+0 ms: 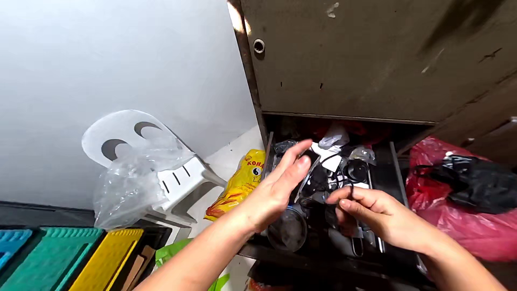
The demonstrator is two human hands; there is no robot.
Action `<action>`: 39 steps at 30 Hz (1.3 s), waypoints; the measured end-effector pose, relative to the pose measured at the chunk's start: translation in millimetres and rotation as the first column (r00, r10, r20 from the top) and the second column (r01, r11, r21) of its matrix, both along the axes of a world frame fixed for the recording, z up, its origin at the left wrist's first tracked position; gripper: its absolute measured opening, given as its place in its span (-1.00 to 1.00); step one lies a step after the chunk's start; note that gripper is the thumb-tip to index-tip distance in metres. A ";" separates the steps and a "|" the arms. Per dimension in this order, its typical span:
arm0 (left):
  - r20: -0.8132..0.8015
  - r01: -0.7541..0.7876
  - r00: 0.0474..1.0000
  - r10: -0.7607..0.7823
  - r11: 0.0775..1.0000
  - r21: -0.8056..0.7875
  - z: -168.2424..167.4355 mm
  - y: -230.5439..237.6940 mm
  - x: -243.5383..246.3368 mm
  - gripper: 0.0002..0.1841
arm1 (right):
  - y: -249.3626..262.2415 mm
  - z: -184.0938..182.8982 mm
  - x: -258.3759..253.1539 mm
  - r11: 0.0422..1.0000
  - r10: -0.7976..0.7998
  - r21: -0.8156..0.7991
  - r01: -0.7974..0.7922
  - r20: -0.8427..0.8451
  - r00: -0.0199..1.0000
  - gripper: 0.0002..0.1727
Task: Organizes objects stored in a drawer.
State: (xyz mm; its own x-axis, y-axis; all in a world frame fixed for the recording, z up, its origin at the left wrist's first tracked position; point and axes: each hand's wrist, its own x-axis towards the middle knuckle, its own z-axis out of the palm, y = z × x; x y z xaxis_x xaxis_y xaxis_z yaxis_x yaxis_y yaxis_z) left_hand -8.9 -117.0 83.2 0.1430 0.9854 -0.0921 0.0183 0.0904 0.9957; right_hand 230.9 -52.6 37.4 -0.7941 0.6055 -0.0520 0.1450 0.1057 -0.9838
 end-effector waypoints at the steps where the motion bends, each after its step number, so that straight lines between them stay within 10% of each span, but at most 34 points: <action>1: -0.030 0.005 1.000 -0.007 0.998 -0.056 -12.2 -5.2 1.9 -0.23 | 2.4 2.2 -0.7 1.000 0.001 -0.009 -0.001 0.026 1.000 -0.72; 5: -0.091 0.131 0.983 -0.157 0.963 -0.237 -41.5 -20.7 33.9 -0.18 | 0.3 -2.6 -10.3 0.995 0.071 0.048 -0.086 0.248 0.966 0.18; 10: -0.238 0.510 0.775 -0.586 0.801 -0.313 -53.3 -12.1 29.7 -0.24 | -0.9 -18.8 10.9 0.989 0.143 -0.032 -0.147 0.496 0.857 -0.08; 14: -0.659 0.404 0.517 -0.546 0.835 -0.374 -73.8 8.7 4.6 -0.20 | 7.5 -44.8 39.1 0.980 0.191 -0.181 -0.083 0.740 0.644 -0.07; 21: -0.720 0.333 0.316 -0.618 0.783 -0.525 -102.3 36.1 -32.3 -0.27 | 33.8 -93.1 49.2 0.942 0.324 -0.283 -0.180 0.904 0.280 -0.16; 26: -0.625 0.372 0.227 -0.747 0.660 -0.653 -111.0 36.9 -33.2 -0.41 | 73.1 -79.2 -16.5 0.977 0.012 0.086 -0.197 0.894 0.448 -0.32; 30: -0.585 0.287 0.209 -0.783 0.621 -0.729 -106.9 29.3 -15.8 -0.71 | 95.7 -95.6 -74.8 0.952 0.185 0.020 -0.307 0.758 0.625 -0.55; 36: -0.571 0.138 0.431 -0.698 0.677 -0.723 -99.3 32.7 -35.2 -0.70 | 85.9 -86.2 -101.7 0.993 0.120 -0.045 -0.112 0.496 0.860 -0.73; 39: -0.597 0.121 0.470 -0.650 0.718 -0.686 -98.3 38.4 -41.6 -0.67 | 66.5 -42.2 -103.0 0.925 0.367 -0.103 -0.366 0.490 0.790 -0.72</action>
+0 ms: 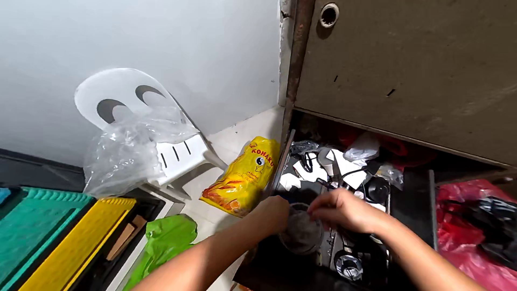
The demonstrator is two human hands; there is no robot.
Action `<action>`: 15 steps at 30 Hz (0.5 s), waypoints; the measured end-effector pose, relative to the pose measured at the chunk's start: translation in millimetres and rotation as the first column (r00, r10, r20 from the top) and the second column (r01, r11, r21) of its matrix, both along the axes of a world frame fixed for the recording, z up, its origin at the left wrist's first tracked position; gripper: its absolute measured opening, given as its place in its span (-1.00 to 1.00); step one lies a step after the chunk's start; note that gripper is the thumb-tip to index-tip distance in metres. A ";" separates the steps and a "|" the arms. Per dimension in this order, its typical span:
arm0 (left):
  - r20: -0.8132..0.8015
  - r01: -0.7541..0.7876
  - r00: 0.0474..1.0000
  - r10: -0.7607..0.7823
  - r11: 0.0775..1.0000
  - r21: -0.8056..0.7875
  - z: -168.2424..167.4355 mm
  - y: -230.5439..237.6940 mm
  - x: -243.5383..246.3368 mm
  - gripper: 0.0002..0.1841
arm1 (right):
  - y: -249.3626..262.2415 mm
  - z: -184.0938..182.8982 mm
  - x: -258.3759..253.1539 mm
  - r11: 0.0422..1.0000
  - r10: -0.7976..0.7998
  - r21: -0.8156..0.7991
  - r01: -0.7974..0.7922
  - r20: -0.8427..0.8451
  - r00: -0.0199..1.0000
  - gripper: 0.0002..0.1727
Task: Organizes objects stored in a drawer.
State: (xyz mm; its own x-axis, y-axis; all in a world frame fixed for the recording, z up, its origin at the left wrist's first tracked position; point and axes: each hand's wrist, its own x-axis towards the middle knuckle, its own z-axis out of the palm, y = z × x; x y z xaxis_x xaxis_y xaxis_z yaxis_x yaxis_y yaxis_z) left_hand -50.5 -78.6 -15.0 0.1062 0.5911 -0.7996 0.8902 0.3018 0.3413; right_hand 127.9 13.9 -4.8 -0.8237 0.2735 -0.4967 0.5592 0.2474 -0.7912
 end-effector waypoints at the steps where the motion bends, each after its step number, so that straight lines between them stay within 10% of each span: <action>1: 0.006 0.000 1.000 0.000 1.000 0.020 1.6 2.1 1.4 -0.66 | -11.2 4.3 -4.9 0.984 0.158 0.072 -0.162 0.050 0.986 -0.70; 5: 0.021 0.039 0.999 -0.040 0.997 0.065 13.0 10.5 14.9 -0.70 | -56.8 -58.3 -11.7 0.778 0.372 0.539 -0.321 0.016 0.928 -0.67; 10: -0.042 0.147 0.988 -0.146 0.988 0.041 9.8 14.7 26.4 -0.74 | -57.2 -55.9 -24.5 0.959 -0.008 0.283 -0.018 0.091 0.996 -0.53; 15: -0.046 0.136 0.990 -0.134 0.990 0.042 -9.9 14.1 22.6 -0.68 | -51.0 -64.1 -32.6 0.937 0.139 0.272 -0.221 0.293 0.946 -0.46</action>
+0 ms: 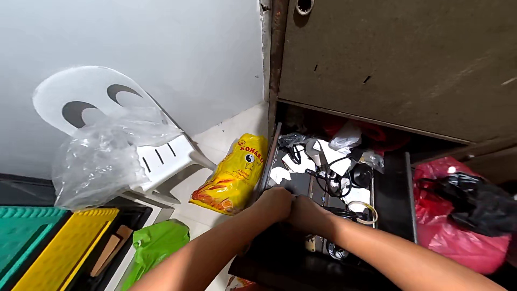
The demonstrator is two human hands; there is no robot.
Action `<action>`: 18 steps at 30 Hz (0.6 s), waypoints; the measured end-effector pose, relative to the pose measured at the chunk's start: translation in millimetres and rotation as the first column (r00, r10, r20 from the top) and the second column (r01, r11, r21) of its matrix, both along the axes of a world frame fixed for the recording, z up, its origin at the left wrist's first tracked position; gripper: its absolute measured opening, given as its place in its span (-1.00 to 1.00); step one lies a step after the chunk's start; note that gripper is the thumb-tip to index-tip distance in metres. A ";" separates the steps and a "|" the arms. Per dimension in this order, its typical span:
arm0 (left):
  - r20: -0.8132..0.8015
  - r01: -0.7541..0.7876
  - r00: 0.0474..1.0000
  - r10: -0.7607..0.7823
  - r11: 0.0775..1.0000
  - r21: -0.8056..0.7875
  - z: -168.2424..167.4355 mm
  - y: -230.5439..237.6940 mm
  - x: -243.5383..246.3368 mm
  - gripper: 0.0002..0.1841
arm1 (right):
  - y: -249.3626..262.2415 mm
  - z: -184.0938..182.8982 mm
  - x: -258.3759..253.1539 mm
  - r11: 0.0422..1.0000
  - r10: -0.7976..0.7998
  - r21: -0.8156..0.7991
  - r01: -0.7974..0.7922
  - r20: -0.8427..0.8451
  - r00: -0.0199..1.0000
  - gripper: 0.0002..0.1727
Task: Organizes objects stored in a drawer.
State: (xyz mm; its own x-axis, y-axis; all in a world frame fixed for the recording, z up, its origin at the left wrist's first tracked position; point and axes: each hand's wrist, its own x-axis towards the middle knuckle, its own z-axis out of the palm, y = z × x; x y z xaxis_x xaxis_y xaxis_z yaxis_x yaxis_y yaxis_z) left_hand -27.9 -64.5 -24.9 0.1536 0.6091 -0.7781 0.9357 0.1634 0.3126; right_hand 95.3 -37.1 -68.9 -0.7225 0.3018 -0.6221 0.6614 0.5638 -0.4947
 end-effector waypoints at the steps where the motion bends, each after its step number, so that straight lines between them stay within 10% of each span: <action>1: -0.001 -0.009 1.000 0.009 1.000 0.004 -2.2 -0.2 0.1 -0.68 | -0.8 -3.6 -0.9 1.000 -0.020 0.013 0.020 0.038 0.999 -0.45; 7: 0.037 -0.049 0.998 0.047 0.998 0.045 -13.1 -5.6 1.1 -0.66 | -13.4 21.3 3.2 0.885 0.387 0.139 -0.445 0.311 0.868 -0.59; 11: 0.061 -0.049 0.997 0.045 0.997 0.060 -18.5 -4.3 5.5 -0.64 | -7.3 21.5 -5.1 0.881 0.409 0.041 -0.471 0.430 0.805 -0.61; 15: 0.090 -0.014 0.996 0.006 0.996 0.087 -25.4 -6.8 -2.7 -0.57 | 2.2 20.6 6.6 0.798 0.563 0.122 -0.590 0.198 0.802 -0.71; 18: 0.189 -0.044 0.982 0.020 0.991 0.124 -31.0 -13.6 -14.4 -0.49 | 9.5 36.1 31.2 0.918 0.391 0.161 -0.361 -0.228 0.892 -0.78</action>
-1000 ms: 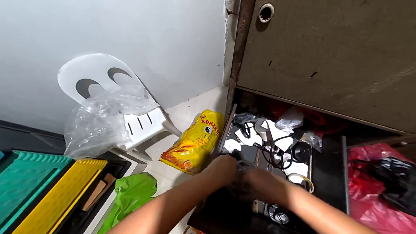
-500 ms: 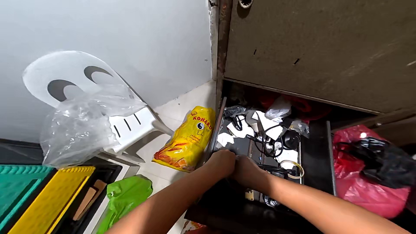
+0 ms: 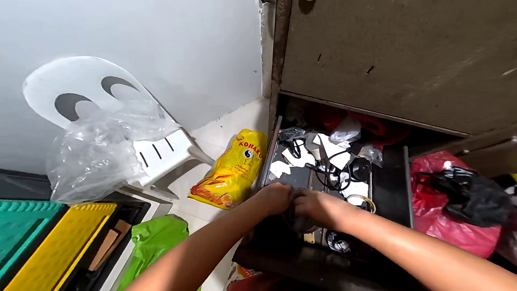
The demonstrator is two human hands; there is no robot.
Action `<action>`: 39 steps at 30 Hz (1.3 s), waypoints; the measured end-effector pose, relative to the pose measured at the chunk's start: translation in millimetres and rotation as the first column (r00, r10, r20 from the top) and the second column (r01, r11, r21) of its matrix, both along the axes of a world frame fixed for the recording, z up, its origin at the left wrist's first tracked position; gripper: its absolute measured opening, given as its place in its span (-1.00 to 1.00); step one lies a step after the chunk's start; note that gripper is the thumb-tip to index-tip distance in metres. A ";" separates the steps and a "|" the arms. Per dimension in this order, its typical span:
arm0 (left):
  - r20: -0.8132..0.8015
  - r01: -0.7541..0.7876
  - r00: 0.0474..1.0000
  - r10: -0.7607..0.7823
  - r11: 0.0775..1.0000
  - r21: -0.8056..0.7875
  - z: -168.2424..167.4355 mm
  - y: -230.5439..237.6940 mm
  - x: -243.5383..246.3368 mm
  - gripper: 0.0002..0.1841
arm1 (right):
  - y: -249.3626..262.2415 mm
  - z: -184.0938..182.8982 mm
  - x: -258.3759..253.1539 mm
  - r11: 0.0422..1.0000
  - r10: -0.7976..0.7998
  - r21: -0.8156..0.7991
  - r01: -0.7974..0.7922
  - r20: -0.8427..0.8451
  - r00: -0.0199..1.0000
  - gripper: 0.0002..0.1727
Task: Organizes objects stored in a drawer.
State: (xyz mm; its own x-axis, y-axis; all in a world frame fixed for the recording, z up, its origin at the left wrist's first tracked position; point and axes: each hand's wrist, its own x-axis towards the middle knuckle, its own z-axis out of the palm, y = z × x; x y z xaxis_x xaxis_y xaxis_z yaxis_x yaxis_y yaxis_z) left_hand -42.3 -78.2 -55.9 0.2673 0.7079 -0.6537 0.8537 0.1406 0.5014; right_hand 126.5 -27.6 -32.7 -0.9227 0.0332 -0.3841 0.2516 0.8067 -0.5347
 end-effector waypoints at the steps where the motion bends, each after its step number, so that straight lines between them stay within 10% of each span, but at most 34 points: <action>1: 0.032 -0.011 0.999 0.011 1.000 0.002 -1.5 -1.7 -4.0 -0.47 | 3.7 7.0 9.3 0.992 -0.109 -0.083 0.100 -0.118 0.987 -0.80; 6: 0.142 -0.118 0.984 0.105 0.989 0.091 -6.2 -10.5 -15.0 -0.47 | 21.7 42.3 71.6 0.805 -0.587 -0.394 0.443 -0.424 0.689 -0.84; 12: 0.257 -0.151 0.966 0.011 0.834 0.531 9.4 -13.5 1.9 -0.77 | 22.8 54.6 149.7 0.648 -0.749 -0.488 0.585 -0.548 0.372 -0.79; 15: 0.111 0.195 0.968 -0.225 0.953 0.234 28.7 0.5 29.9 -0.71 | 14.6 45.4 166.3 0.584 -0.786 -0.530 0.615 -0.558 0.265 -0.79; 20: -0.196 0.560 0.809 -0.554 0.828 -0.031 -22.6 9.3 64.1 -0.55 | 5.8 34.7 169.6 0.546 -0.804 -0.600 0.585 -0.572 0.165 -0.79; 32: -0.328 0.371 0.827 -0.457 0.881 -0.294 1.5 18.0 82.1 -0.58 | 5.1 49.3 178.4 0.423 -0.837 -0.759 0.495 -0.537 -0.107 -0.71; 39: -0.286 0.332 0.886 -0.365 0.930 -0.158 125.7 19.5 68.8 -0.54 | 2.5 59.0 183.0 0.311 -0.902 -0.914 0.262 -0.371 -0.223 -0.72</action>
State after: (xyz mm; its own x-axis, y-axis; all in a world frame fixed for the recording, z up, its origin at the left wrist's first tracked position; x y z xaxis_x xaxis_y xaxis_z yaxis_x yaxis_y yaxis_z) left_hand 26.4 -58.7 69.8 0.2602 0.5310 -0.8064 0.9654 -0.1581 0.2073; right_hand 309.5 -25.2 26.2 -0.1463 0.9577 0.2477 -0.3472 0.1848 -0.9194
